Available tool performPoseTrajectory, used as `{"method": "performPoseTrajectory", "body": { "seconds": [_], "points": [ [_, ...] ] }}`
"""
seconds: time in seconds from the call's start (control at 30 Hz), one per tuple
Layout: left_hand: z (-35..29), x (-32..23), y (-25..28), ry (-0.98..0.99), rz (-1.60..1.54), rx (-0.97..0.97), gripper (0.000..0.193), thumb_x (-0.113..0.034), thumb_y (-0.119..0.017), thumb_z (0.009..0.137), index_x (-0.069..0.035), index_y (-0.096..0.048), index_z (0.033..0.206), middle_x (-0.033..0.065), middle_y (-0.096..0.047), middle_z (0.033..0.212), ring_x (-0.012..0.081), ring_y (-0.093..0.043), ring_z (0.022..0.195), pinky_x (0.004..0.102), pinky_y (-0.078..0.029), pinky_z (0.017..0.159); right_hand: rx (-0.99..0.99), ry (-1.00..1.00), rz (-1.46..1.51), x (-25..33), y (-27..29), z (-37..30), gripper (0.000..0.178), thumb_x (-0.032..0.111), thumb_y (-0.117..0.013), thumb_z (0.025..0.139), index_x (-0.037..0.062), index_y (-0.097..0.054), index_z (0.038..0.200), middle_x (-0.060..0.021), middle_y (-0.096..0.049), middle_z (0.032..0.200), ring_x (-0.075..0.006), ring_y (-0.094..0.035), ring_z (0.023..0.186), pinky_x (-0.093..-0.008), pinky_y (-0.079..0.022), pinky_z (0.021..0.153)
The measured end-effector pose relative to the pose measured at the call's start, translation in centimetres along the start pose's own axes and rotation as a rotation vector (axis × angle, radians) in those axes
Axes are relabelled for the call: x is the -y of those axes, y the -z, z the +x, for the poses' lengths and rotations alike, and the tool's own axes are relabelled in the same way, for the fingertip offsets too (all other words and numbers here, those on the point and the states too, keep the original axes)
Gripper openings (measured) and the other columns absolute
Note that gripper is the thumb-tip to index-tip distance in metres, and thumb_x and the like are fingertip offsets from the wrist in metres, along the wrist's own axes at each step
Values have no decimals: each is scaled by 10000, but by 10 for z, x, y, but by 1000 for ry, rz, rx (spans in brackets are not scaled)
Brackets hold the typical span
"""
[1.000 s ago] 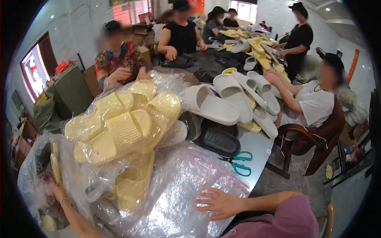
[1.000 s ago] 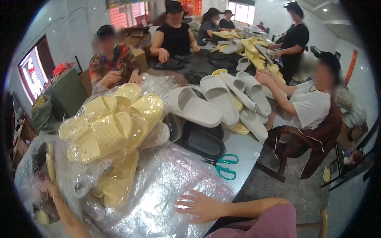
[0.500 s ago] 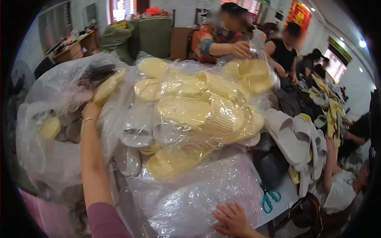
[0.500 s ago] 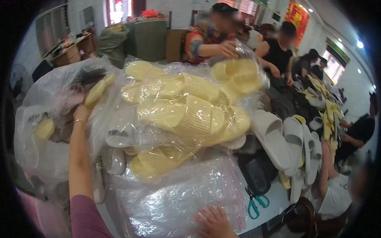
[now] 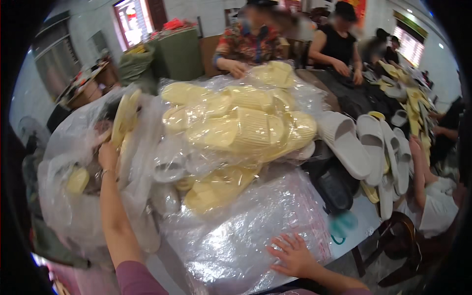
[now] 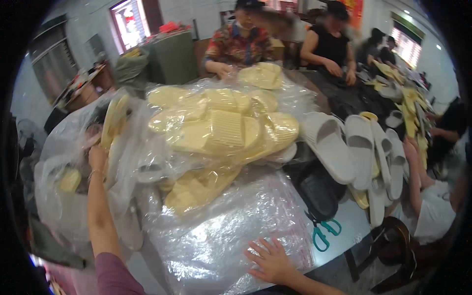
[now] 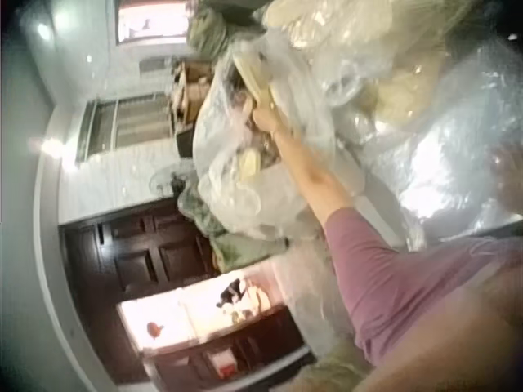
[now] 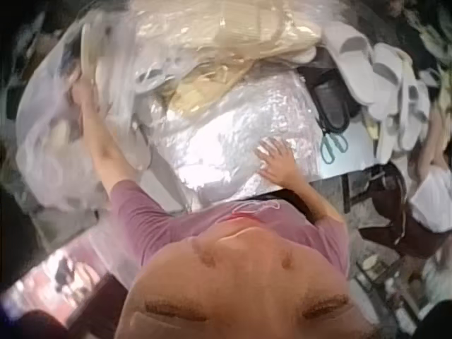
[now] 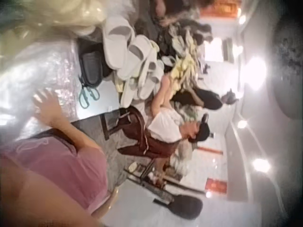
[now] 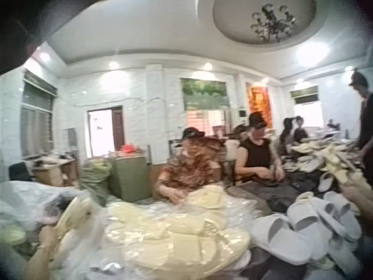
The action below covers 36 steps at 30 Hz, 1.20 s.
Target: Packing pairs of sandals into individual plastic bags at a factory workstation.
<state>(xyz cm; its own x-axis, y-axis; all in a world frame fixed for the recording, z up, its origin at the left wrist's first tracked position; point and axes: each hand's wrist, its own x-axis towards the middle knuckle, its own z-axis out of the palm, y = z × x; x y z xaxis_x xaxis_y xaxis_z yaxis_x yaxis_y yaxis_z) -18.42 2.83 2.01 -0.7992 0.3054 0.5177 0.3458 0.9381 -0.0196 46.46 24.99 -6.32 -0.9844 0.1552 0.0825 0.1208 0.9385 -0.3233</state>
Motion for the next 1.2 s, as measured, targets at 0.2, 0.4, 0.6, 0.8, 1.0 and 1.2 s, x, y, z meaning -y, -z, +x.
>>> {"method": "performPoseTrajectory", "body": {
  "seconds": [0.2,0.4,0.6,0.8,1.0,1.2],
  "points": [
    [47,-19,154,-132,-258,-135,417,-340,-453,927,17,-669,911,250,-641,888,438,-599,860,497,-455,790,-21,29,-46,4,-1,-2,580,496,-618,814,182,-538,1294,-91,-454,1374,-327,-356,1296,-535,-186,1087],
    [-29,-165,267,-517,-387,-470,269,-242,-470,942,-56,-656,996,194,-655,837,352,-645,799,426,-504,697,-121,74,35,5,-6,2,564,432,-627,824,153,-522,1302,-116,-439,1393,-355,-366,1294,-549,-203,1080],
    [-139,-311,209,-520,-403,-92,280,-312,-437,959,-120,-620,1050,157,-642,700,349,-632,629,487,-476,618,-157,58,214,-6,-8,-6,621,453,-547,883,131,-412,1396,-125,-416,1420,-350,-303,1346,-509,-147,1124],
    [-161,-320,155,-465,-238,-126,545,-406,-473,927,-165,-401,1411,111,-662,969,260,-585,968,463,-306,985,-118,120,162,-2,-12,-9,587,432,-572,868,124,-463,1355,-118,-431,1408,-346,-317,1338,-515,-161,1120],
    [-162,-301,185,-394,-393,-252,631,-520,-524,875,-187,-422,1401,122,-565,1157,253,-499,1102,485,-244,1037,-141,119,94,-4,-17,-13,591,460,-601,833,148,-511,1327,-96,-425,1415,-333,-307,1348,-515,-152,1124],
    [-132,-192,170,-438,-393,-359,330,-354,-535,878,-113,-646,1075,88,-647,915,278,-589,926,470,-383,867,-131,141,60,-1,-13,-11,582,432,-607,843,116,-506,1322,-117,-436,1404,-357,-331,1319,-539,-180,1102]
  ]
}}
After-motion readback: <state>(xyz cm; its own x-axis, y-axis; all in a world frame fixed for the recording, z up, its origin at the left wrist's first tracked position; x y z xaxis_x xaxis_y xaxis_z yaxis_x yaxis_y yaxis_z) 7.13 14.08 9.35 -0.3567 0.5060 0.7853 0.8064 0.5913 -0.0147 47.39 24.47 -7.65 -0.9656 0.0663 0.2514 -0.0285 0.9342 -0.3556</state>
